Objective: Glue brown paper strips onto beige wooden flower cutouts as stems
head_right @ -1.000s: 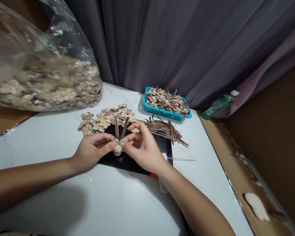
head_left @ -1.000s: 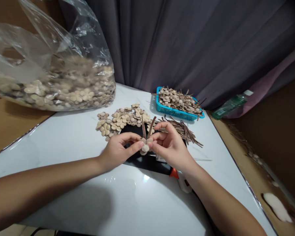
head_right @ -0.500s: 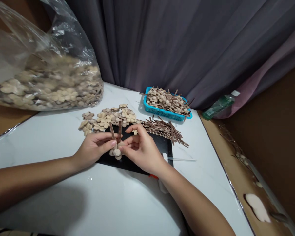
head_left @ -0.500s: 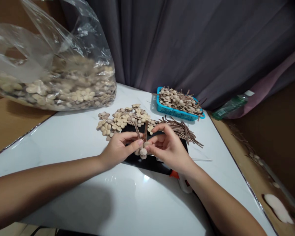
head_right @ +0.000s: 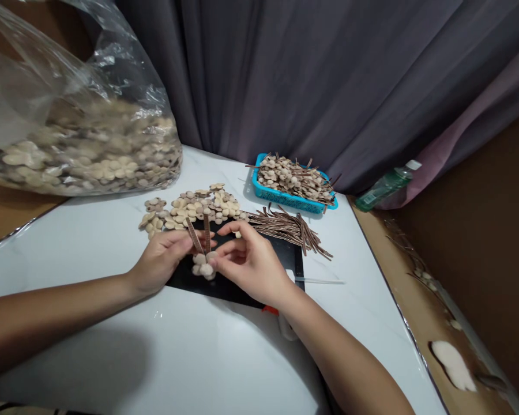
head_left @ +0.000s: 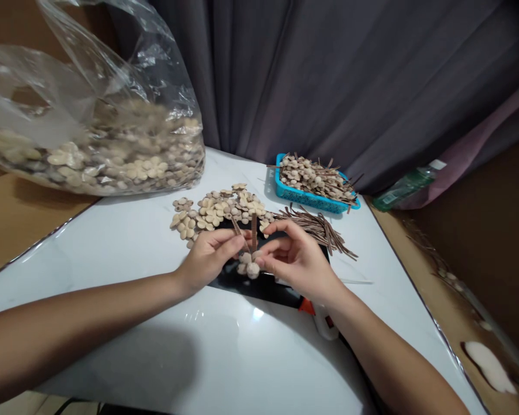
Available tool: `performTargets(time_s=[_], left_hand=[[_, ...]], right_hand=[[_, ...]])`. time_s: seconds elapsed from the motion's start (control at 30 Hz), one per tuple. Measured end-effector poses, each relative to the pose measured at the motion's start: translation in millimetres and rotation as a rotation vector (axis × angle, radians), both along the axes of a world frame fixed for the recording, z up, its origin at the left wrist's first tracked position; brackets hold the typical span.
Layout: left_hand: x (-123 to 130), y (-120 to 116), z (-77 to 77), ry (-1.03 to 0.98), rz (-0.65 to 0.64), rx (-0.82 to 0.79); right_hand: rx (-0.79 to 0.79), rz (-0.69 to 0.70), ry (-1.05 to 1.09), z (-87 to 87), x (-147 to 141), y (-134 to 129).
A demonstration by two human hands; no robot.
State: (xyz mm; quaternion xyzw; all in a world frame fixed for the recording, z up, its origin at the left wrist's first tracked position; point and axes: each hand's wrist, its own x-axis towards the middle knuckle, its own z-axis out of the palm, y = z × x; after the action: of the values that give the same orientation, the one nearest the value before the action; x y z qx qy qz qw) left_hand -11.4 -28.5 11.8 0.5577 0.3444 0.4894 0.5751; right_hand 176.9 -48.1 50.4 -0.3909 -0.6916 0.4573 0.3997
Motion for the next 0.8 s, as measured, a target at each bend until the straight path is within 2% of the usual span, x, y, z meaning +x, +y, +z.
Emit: performTargets(time_s=[0.1, 0.17, 0.2, 0.27, 0.33, 0.47, 0.67, 0.8], left_hand=[[3, 2, -2.9, -0.230, -0.056, -0.147], [5, 2, -2.2, -0.296, -0.131, -0.271], [6, 1, -1.3, -0.311, -0.182, -0.316], [7, 0, 0.8, -0.337, -0.270, -0.344], [6, -1, 2.7, -0.338, -0.293, -0.293], [3, -3, 5.5, -0.218, -0.236, -0.200], [4, -4, 8.2, -0.064, -0.123, -0.193], [4, -3, 9.6, -0.036, -0.123, -0.178]], right_hand=[[0.626, -0.069, -0.172, 1.7, 9, 7], [0.996, -0.033, -0.270, 3.1, 15, 10], [1.116, -0.008, -0.308, 3.9, 17, 11], [1.256, 0.009, -0.374, 5.2, 19, 11], [1.341, 0.004, -0.416, 5.8, 19, 11], [1.416, 0.007, -0.439, 2.7, 16, 14], [1.408, 0.064, -0.460, -2.5, 13, 16], [1.386, 0.070, -0.478, -2.3, 12, 15]])
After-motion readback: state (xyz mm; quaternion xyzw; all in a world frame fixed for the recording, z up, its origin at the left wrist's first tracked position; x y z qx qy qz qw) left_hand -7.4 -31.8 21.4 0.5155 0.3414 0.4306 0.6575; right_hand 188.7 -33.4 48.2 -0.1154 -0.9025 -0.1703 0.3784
